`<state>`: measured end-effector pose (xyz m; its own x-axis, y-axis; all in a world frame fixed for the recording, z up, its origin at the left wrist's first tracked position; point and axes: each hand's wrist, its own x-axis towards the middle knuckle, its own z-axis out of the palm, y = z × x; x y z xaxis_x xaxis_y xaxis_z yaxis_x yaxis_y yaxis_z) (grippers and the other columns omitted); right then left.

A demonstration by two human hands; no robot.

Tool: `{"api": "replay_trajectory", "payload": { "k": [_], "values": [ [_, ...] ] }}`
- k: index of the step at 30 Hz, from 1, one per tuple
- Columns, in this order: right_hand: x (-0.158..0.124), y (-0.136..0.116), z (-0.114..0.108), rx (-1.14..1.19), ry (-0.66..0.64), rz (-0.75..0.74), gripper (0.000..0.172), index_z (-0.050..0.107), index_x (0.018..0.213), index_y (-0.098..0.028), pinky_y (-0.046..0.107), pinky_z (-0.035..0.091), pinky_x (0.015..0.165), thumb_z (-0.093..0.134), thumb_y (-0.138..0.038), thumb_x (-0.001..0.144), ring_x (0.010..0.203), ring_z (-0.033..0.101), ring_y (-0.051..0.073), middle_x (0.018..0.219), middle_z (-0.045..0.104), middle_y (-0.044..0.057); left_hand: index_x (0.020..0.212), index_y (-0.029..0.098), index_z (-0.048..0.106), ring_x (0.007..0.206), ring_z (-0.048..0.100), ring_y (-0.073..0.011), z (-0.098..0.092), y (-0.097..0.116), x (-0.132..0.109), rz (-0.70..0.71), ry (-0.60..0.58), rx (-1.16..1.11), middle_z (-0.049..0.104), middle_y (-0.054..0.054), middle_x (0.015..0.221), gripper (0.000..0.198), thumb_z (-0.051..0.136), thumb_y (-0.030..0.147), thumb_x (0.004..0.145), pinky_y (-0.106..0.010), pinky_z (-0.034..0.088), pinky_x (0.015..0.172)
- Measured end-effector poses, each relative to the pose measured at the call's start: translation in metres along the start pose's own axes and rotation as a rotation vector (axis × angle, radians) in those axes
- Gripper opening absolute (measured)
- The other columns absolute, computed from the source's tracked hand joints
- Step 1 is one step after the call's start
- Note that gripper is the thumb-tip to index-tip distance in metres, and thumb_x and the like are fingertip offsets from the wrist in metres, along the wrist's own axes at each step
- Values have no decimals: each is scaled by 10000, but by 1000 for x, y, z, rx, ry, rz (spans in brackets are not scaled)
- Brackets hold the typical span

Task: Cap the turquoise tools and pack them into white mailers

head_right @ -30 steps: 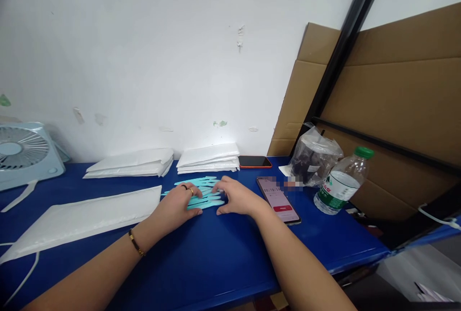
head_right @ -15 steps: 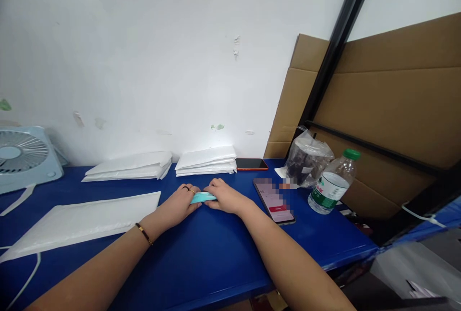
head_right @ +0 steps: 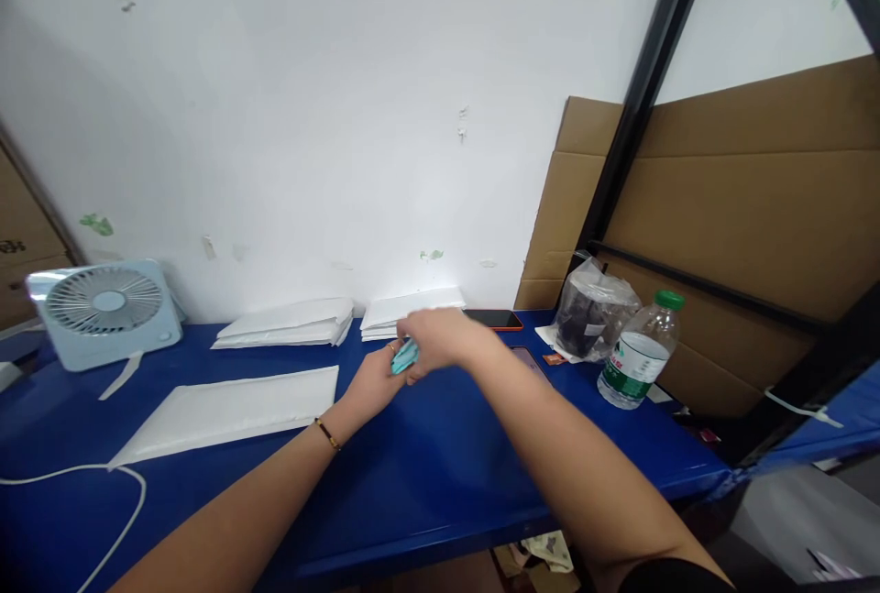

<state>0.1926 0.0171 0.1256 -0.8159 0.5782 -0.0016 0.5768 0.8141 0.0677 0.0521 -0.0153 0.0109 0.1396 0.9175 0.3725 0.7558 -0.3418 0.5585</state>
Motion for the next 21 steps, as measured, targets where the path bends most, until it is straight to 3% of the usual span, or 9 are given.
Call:
{"api": "replay_trajectory", "payload": {
  "k": [2,4,7,11,13,15,17,18,21],
  "values": [
    [-3,-7,-30,148,143,-36,551,516,1173,-243,268,407,675,631,-496,697,886,569,219,1015,606,46,925,171,554,749,605,-170,-2,9,-1,-6,106,-238,652,-34,836,265,466,404,834,-268,455,657],
    [-1,-17,-38,246,242,-55,502,541,1157,-237,271,400,708,526,-562,774,900,556,208,1015,601,52,899,163,565,705,603,-168,-1,14,-2,-42,155,-359,651,-31,783,292,478,431,825,-273,462,628],
    [9,-35,-15,290,253,-81,451,626,1011,-197,282,392,724,384,-549,866,867,553,198,970,605,73,830,155,574,676,610,-174,4,15,-6,-97,127,-406,646,-29,712,206,545,354,781,-278,472,612],
    [18,-45,18,336,225,-74,441,644,859,-146,292,393,728,313,-428,930,819,558,189,877,620,90,758,149,585,635,618,-167,9,5,-12,-83,-13,-395,642,-26,651,130,548,274,761,-268,480,601],
    [13,-38,20,433,227,-49,415,636,866,-148,300,400,752,343,-436,920,845,558,192,896,623,87,870,151,596,689,626,-174,6,1,-14,-16,-14,-301,665,-37,748,181,527,293,781,-272,478,621],
    [2,-27,18,641,209,17,387,614,949,-164,301,419,768,418,-490,877,902,555,194,972,617,79,945,153,587,760,621,-197,-1,-1,-14,81,10,-46,664,-57,836,217,514,286,789,-296,465,662],
    [-13,-17,22,934,94,127,414,567,1035,-175,290,451,735,513,-519,812,920,563,189,1021,606,79,905,148,588,794,602,-216,-11,2,-15,221,20,284,648,-79,831,167,487,235,805,-327,438,700],
    [-21,-14,28,1090,-30,167,438,542,1057,-171,283,465,700,559,-510,780,892,579,183,1011,609,82,875,147,584,794,590,-218,-16,5,-16,310,17,428,638,-86,813,145,466,211,820,-338,421,710],
    [-40,-16,58,1465,-562,128,467,513,1050,-152,257,469,593,643,-444,710,699,612,144,886,629,74,809,163,556,750,553,-189,-24,17,-21,591,31,646,608,-75,751,192,376,172,875,-331,377,685]
  ]
}}
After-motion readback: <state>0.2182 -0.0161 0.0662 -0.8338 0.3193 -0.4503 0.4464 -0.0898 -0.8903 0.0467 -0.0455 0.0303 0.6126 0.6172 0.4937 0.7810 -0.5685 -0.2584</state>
